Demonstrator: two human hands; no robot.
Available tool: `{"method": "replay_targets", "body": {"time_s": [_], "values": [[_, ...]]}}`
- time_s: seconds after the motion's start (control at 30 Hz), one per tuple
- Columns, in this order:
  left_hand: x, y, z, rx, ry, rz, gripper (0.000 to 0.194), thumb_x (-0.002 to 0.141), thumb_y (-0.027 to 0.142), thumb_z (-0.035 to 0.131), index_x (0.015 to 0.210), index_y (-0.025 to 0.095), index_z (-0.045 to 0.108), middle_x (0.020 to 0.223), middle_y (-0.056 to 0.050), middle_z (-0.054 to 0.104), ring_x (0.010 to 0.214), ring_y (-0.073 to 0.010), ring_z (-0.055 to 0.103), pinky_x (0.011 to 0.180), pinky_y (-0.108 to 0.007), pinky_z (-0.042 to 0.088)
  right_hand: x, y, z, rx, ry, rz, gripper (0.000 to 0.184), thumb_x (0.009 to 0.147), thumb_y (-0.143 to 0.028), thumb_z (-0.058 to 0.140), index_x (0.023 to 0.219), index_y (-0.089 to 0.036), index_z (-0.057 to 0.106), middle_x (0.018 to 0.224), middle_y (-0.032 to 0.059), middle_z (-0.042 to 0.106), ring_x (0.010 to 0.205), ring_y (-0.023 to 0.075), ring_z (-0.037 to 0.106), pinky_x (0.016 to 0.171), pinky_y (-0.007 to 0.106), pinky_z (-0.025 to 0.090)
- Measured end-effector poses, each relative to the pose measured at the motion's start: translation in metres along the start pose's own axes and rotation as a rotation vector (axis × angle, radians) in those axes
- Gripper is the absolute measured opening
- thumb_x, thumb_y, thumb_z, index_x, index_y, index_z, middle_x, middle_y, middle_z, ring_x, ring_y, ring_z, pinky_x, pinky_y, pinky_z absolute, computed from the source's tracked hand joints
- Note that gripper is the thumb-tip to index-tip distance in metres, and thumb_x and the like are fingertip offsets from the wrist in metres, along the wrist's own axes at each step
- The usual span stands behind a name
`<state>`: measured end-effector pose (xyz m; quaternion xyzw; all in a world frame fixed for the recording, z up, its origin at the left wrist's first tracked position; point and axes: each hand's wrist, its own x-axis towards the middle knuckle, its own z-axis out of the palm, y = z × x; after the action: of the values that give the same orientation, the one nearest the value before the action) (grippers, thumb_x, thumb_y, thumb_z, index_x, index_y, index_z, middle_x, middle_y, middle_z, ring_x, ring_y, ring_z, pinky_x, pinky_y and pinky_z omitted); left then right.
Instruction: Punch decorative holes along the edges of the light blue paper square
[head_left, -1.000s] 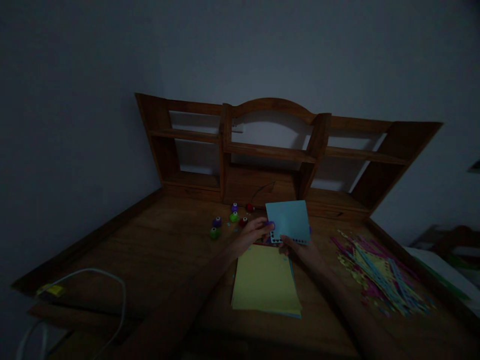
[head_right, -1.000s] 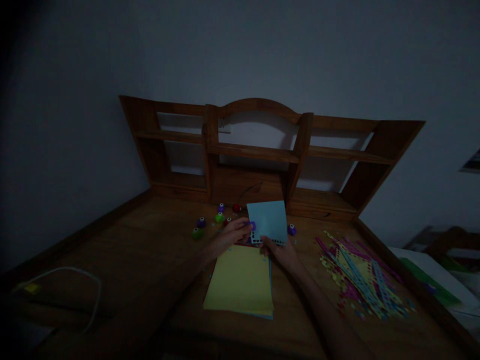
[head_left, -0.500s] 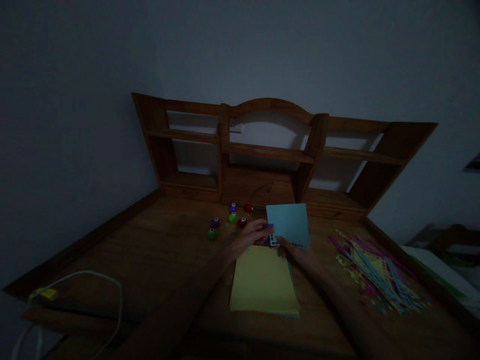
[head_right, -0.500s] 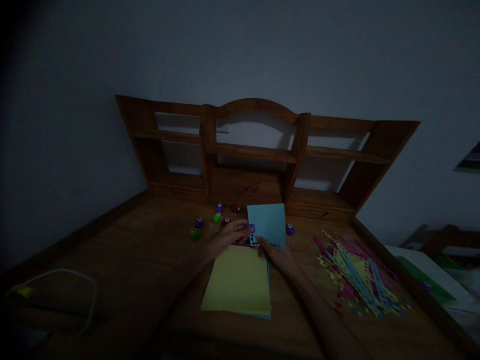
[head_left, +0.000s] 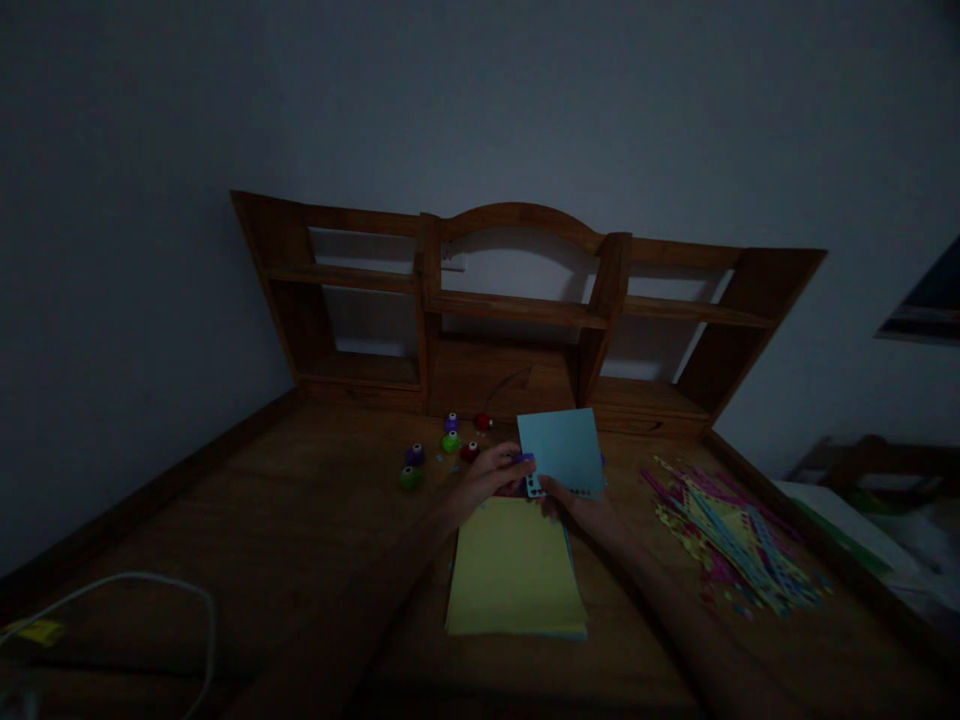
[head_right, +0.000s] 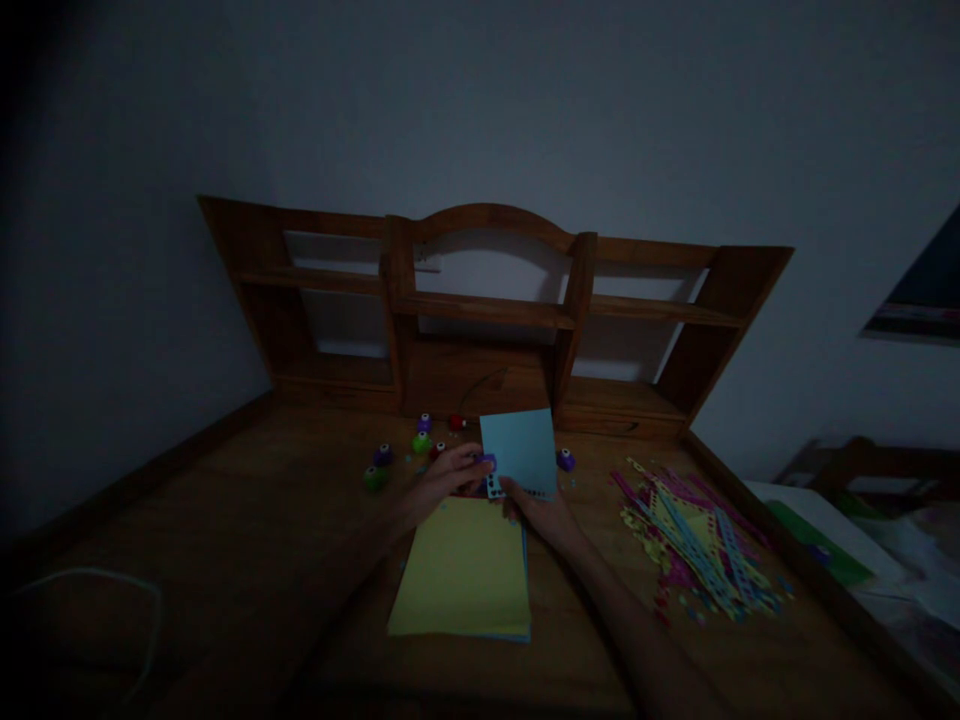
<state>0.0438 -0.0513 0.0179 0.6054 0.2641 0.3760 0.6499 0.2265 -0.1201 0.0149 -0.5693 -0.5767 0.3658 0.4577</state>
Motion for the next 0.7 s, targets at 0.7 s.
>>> {"method": "replay_targets", "body": {"time_s": [0.7], "values": [[0.0,-0.002,-0.001,0.007,-0.02,0.034,0.04,0.073,0.045,0.072,0.099,0.016,0.063,0.066,0.0,0.053,0.055,-0.0103,0.046,0.055,-0.024,0.037,-0.001,-0.003,-0.001,0.004,-0.015,-0.021,0.041,0.078,-0.058,0.058,0.062,-0.02,0.061,0.06,0.0038,0.066,0.055,0.0185,0.06,0.06,0.03,0.048]]}}
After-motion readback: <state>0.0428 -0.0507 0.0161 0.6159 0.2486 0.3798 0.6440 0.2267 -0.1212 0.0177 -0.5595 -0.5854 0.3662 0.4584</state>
